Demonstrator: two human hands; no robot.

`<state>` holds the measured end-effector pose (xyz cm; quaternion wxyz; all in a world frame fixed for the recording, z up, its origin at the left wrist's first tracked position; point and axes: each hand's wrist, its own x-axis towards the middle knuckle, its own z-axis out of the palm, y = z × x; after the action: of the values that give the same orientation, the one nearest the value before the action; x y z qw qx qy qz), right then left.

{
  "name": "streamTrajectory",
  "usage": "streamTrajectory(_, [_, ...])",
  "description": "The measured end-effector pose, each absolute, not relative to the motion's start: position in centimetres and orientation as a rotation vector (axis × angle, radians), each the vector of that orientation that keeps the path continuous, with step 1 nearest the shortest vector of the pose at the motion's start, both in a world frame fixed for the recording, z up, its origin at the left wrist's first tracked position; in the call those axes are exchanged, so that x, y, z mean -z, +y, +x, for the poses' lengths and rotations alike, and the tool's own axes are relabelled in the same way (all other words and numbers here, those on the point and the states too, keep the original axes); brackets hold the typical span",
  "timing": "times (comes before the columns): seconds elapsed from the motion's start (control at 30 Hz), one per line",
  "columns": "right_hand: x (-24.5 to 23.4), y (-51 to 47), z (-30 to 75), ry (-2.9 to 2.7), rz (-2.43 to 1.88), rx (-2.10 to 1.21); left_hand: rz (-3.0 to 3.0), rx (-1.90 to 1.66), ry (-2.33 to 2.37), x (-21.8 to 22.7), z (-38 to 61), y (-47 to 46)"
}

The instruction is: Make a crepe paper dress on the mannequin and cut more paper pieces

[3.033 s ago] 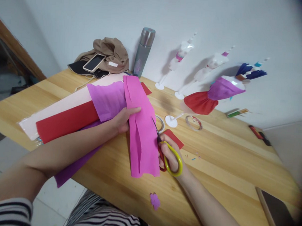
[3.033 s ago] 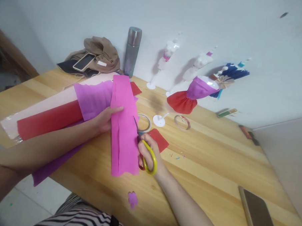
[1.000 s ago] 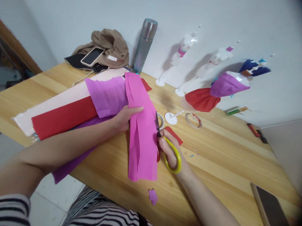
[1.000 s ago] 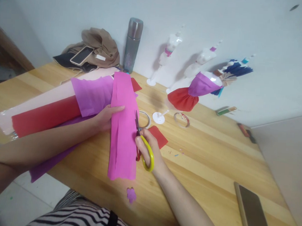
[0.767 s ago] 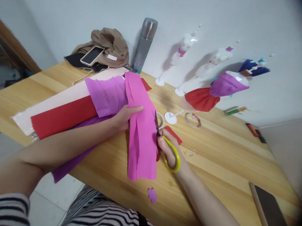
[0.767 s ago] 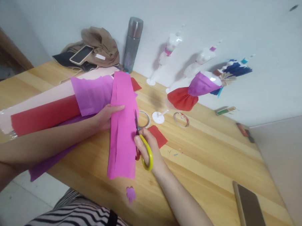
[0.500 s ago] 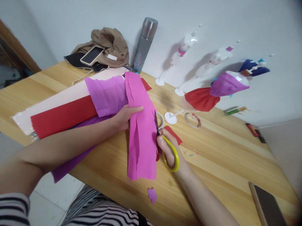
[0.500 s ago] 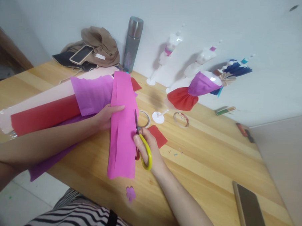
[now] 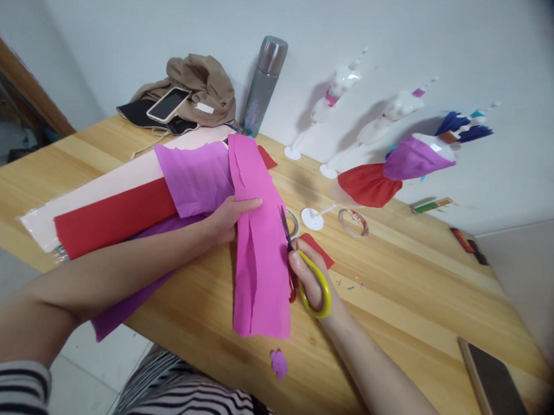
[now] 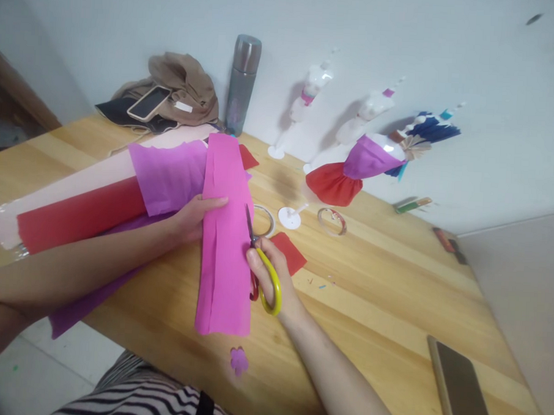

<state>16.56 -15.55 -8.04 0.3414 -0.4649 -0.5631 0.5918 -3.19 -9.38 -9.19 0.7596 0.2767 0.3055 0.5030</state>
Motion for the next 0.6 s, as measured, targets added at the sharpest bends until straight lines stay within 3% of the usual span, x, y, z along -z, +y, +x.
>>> streamTrajectory(0.6, [8.35, -15.36, 16.87, -1.492, -1.305, -1.510, 0.514, -1.034, 0.565, 9.04, -3.72, -9.14])
